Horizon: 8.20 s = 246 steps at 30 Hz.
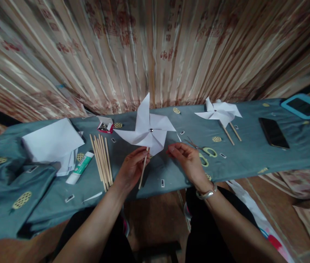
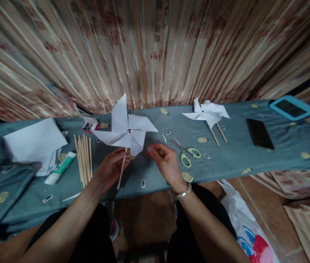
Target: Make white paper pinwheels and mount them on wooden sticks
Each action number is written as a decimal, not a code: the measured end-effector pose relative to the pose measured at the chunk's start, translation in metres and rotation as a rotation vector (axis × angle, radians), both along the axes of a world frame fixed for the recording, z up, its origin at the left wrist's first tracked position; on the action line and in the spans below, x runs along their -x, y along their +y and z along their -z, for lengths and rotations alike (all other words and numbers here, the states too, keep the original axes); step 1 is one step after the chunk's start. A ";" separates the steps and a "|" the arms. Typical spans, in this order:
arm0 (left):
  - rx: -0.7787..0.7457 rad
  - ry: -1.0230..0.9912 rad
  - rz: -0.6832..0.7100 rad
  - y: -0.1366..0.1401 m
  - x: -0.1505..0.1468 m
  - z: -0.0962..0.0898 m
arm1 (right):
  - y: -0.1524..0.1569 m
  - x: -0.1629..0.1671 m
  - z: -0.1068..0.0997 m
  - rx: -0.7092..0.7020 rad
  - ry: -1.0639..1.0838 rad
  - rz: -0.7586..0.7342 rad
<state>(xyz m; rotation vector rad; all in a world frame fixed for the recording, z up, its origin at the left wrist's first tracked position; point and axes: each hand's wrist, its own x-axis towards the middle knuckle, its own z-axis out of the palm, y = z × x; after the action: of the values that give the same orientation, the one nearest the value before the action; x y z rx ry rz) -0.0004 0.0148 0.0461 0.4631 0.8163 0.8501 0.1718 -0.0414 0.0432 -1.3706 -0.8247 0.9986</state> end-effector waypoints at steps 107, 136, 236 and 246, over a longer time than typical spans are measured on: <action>-0.067 0.174 0.098 -0.016 0.000 0.010 | 0.035 -0.044 0.012 -0.167 -0.155 0.153; -0.057 0.175 0.034 -0.013 0.004 0.008 | 0.039 -0.032 0.001 -0.040 -0.026 0.067; -0.141 0.191 -0.002 -0.013 -0.004 0.012 | 0.013 -0.016 -0.011 -0.101 -0.070 0.036; -0.141 0.185 0.055 -0.014 -0.002 0.011 | 0.021 -0.021 -0.004 -0.060 0.073 -0.003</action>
<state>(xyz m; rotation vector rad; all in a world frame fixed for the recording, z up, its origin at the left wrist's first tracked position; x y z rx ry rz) 0.0019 0.0007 0.0352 0.6935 0.9121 0.8249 0.1924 -0.0205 0.0469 -1.2748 -0.7967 1.0126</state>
